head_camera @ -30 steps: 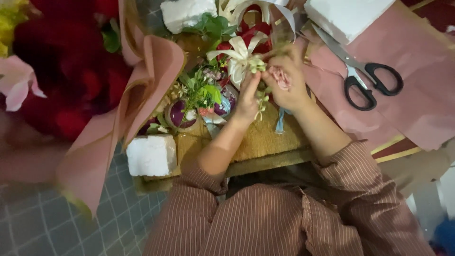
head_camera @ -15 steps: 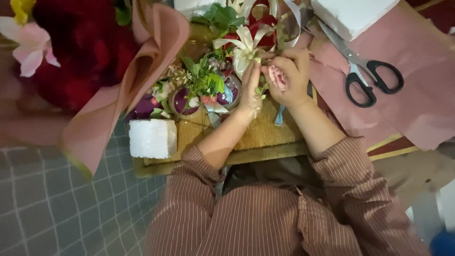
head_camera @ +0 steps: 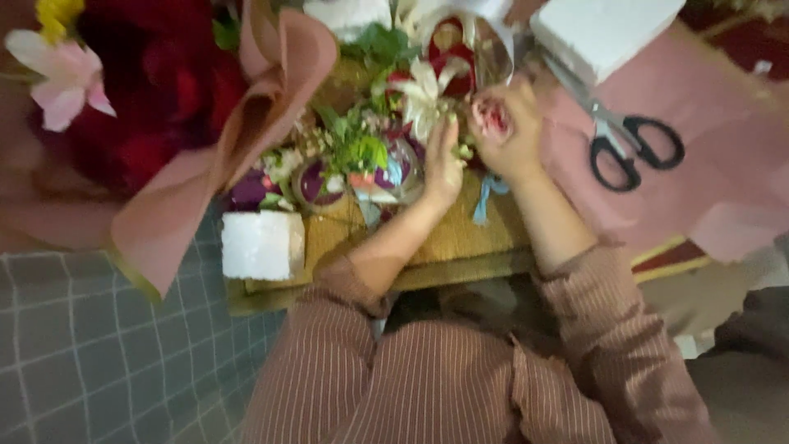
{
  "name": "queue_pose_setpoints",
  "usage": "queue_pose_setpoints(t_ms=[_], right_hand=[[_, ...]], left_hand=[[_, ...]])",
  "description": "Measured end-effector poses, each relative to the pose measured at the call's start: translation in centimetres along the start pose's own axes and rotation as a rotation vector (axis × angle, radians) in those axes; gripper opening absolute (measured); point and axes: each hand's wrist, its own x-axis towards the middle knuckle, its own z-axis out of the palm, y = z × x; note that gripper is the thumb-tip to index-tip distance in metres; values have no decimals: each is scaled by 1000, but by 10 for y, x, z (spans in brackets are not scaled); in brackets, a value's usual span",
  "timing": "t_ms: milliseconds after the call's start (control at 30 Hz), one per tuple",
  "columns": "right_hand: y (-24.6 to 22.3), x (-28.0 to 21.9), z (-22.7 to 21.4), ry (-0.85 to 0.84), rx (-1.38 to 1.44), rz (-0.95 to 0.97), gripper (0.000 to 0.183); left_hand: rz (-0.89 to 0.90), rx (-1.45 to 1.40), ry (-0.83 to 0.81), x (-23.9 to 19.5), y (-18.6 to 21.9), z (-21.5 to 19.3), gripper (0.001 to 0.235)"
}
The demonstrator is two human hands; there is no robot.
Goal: The person arranges a small bouquet by hand, attaching green filler stems to a pink rose and adjusting the arrangement on a wooden surface.
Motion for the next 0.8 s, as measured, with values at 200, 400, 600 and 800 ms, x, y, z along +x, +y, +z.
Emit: queue_pose_setpoints(t_ms=[200,400,600,800], right_hand=[[-8,4,-2,10,-14,61,22],[0,0,-2,-9,-55,37,24],[-1,-3,3,-41,-145,127,26],[7,2,1,-62,11,0,25]], left_hand=[[397,-123,-74,-29,46,19,41],[473,-57,-212,-25,29,2,48],[344,-244,-189,-42,64,15,20],[406,-152,-186,-32,39,11,29]])
